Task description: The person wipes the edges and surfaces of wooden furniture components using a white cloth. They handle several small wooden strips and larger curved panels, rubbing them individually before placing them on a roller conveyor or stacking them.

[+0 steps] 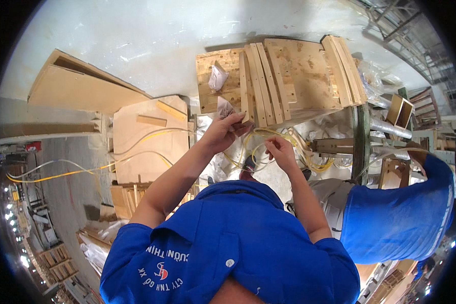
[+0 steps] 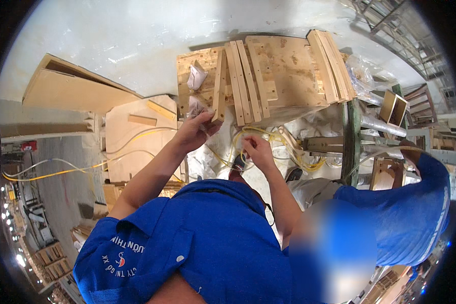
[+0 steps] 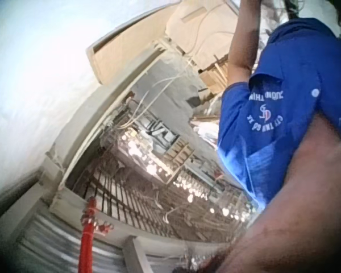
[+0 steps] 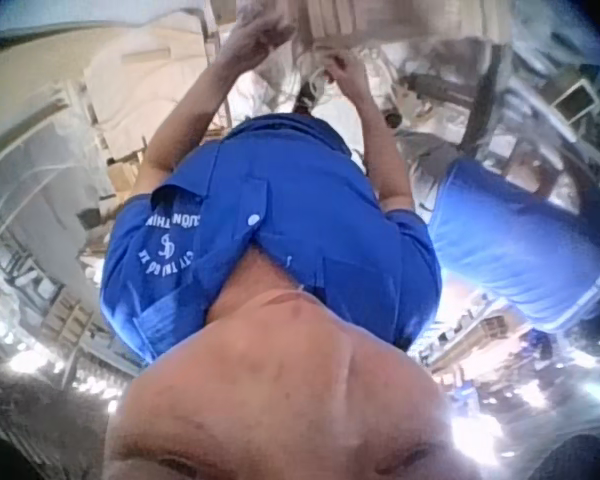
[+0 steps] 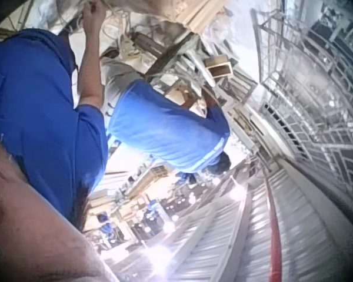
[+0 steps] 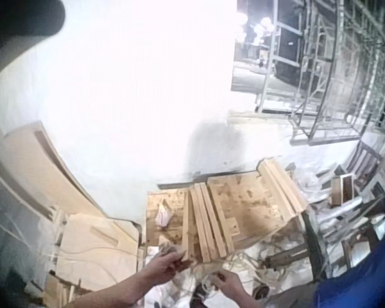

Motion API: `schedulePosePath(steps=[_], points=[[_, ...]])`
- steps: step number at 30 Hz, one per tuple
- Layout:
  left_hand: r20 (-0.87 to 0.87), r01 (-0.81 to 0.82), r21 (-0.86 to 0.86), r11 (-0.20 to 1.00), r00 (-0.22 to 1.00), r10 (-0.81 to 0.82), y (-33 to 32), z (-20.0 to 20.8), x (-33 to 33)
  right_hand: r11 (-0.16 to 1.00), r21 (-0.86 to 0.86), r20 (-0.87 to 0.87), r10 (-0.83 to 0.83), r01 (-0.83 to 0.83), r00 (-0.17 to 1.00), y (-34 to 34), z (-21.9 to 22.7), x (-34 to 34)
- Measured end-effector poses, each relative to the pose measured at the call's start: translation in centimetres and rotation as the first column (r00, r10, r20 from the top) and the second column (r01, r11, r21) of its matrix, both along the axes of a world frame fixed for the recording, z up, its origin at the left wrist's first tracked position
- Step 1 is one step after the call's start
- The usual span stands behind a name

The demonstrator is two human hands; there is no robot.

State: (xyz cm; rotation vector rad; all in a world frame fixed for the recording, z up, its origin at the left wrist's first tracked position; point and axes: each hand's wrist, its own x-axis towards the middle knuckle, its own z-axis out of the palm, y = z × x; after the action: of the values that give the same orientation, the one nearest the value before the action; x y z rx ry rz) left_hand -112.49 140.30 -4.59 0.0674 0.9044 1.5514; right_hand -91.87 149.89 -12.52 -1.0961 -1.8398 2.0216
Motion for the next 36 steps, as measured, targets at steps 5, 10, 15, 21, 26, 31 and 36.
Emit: schedulePosePath(steps=[5,10,15,21,26,31,36], points=[[0.1,0.05,0.033,0.998,0.994,-0.053,-3.1,1.9,-0.6,0.698,0.687,-0.264,-0.016,0.2,0.964,-2.0,6.4,-7.1],[0.178,0.072,0.076,0.994,0.98,-0.085,-6.4,4.9,-0.2,0.495,0.815,-0.367,0.043,0.3,0.929,-3.8,8.5,-10.2],[0.104,0.102,0.101,0.99,0.988,-0.112,-9.7,5.2,-0.5,0.767,0.562,-0.341,-0.124,0.308,0.932,-4.3,7.7,-10.1],[0.077,0.111,-0.041,0.993,0.991,-0.108,-14.2,0.1,-1.6,0.73,0.444,-0.526,-0.256,0.519,0.811,-3.2,7.6,-11.5],[0.12,-0.011,-0.132,0.991,0.992,0.027,-19.5,-3.6,-1.8,0.807,0.338,-0.373,-0.358,0.485,0.856,-1.7,6.7,-12.4],[0.216,-0.173,-0.254,0.952,0.949,0.23,-24.1,-6.4,-3.4,0.438,0.886,0.008,-0.341,0.151,0.94,1.2,5.1,-16.1],[0.162,-0.296,-0.29,0.91,0.922,0.351,-25.4,-6.8,-3.1,0.358,0.933,0.113,-0.367,0.028,0.923,4.5,3.2,-20.3]])
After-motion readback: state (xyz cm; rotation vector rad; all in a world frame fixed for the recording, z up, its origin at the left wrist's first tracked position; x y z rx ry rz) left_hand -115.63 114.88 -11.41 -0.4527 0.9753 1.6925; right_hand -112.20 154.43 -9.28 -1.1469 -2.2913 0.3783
